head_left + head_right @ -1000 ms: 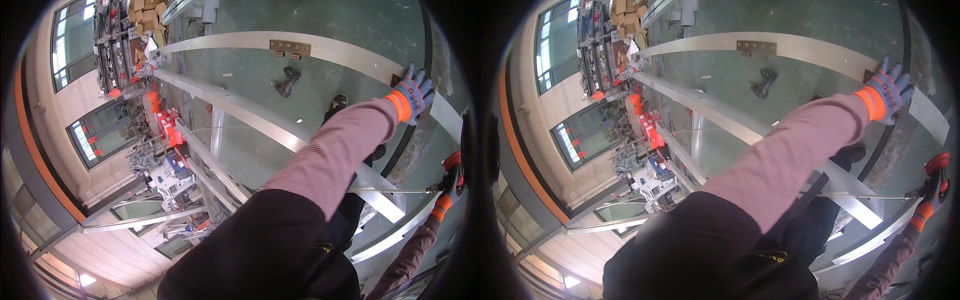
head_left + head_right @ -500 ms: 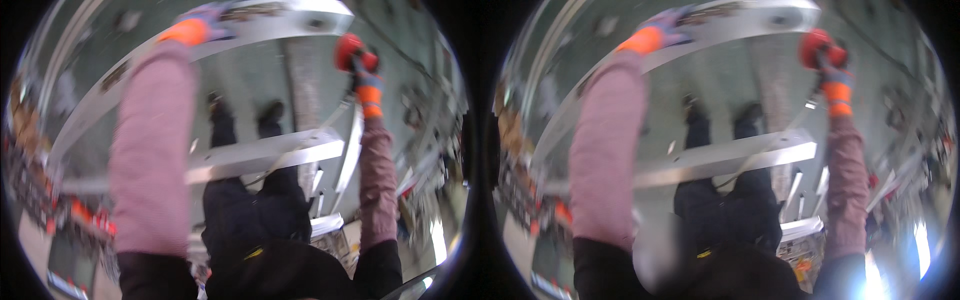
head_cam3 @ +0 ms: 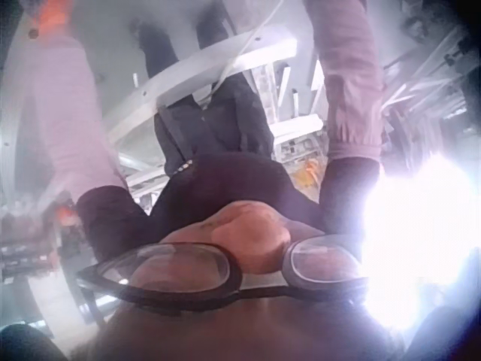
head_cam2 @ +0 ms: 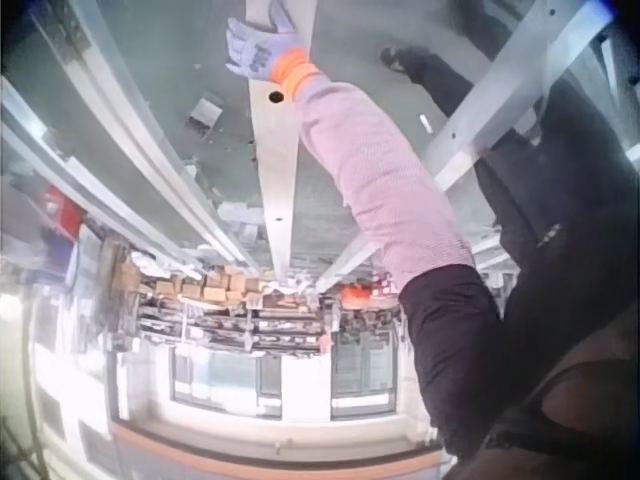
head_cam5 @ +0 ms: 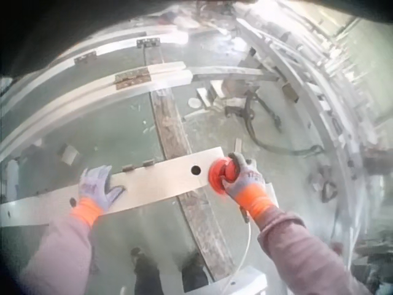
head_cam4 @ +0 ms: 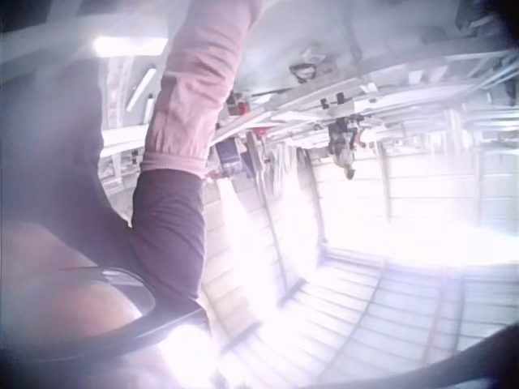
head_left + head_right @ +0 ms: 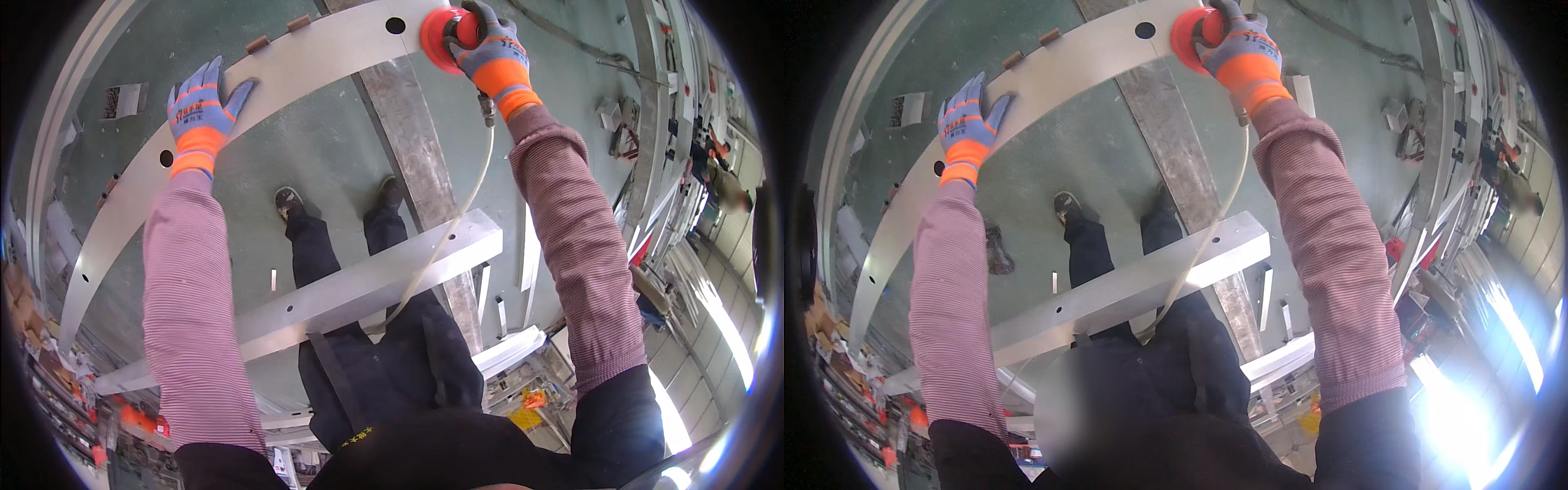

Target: The person uses a handheld orbital sander to smooth the surface of a long, curved metal piece. They reposition the piece multiple times to access different sections, including flipping it over to sand the underside.

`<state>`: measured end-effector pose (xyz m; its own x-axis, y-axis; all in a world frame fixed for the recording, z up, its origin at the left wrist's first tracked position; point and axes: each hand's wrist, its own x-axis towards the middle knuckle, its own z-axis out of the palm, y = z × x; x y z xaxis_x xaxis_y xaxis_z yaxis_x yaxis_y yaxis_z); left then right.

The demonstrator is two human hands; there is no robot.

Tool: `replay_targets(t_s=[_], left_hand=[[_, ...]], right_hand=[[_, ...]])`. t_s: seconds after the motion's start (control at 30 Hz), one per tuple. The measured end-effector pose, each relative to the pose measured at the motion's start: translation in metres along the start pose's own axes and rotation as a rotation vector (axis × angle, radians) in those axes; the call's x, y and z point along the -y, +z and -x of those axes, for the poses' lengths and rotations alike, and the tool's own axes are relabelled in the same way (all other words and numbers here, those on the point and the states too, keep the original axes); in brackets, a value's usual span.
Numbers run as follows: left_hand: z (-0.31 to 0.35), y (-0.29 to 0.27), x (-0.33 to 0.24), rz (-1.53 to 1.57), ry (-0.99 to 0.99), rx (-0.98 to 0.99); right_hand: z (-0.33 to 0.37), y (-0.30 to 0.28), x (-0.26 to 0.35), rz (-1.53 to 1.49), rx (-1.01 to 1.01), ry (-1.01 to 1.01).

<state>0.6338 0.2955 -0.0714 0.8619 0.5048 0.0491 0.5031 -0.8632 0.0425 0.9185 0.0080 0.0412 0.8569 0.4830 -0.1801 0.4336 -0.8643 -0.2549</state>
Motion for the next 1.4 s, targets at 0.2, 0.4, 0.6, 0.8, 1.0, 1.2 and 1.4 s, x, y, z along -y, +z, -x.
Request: replay_targets(t_s=[0.2, 0.4, 0.6, 0.8, 1.0, 1.2, 1.4], left_hand=[[-0.003, 0.006, -0.003, -0.016, -0.141, 0.071], [-0.002, 0.003, 0.004, -0.061, -0.145, 0.087], [-0.002, 0.001, 0.000, -0.058, -0.125, 0.055], [-0.005, 0.008, 0.004, -0.090, -0.151, 0.106], [-0.002, 0.011, 0.008, -0.080, -0.166, 0.131], [-0.003, 0.017, 0.012, -0.103, -0.119, 0.072], [0.000, 0.008, 0.004, -0.095, -0.152, 0.093]], right_hand=[[-0.049, 0.007, -0.028, -0.050, -0.062, -0.155], [-0.063, 0.002, 0.021, 0.113, 0.006, -0.119], [-0.056, 0.006, 0.011, 0.095, -0.054, -0.136], [-0.081, 0.003, 0.015, 0.102, 0.023, -0.234], [-0.085, 0.003, 0.013, 0.140, 0.027, -0.163], [-0.055, 0.009, -0.001, 0.100, -0.029, -0.244], [-0.020, 0.014, -0.007, 0.065, -0.025, -0.266]])
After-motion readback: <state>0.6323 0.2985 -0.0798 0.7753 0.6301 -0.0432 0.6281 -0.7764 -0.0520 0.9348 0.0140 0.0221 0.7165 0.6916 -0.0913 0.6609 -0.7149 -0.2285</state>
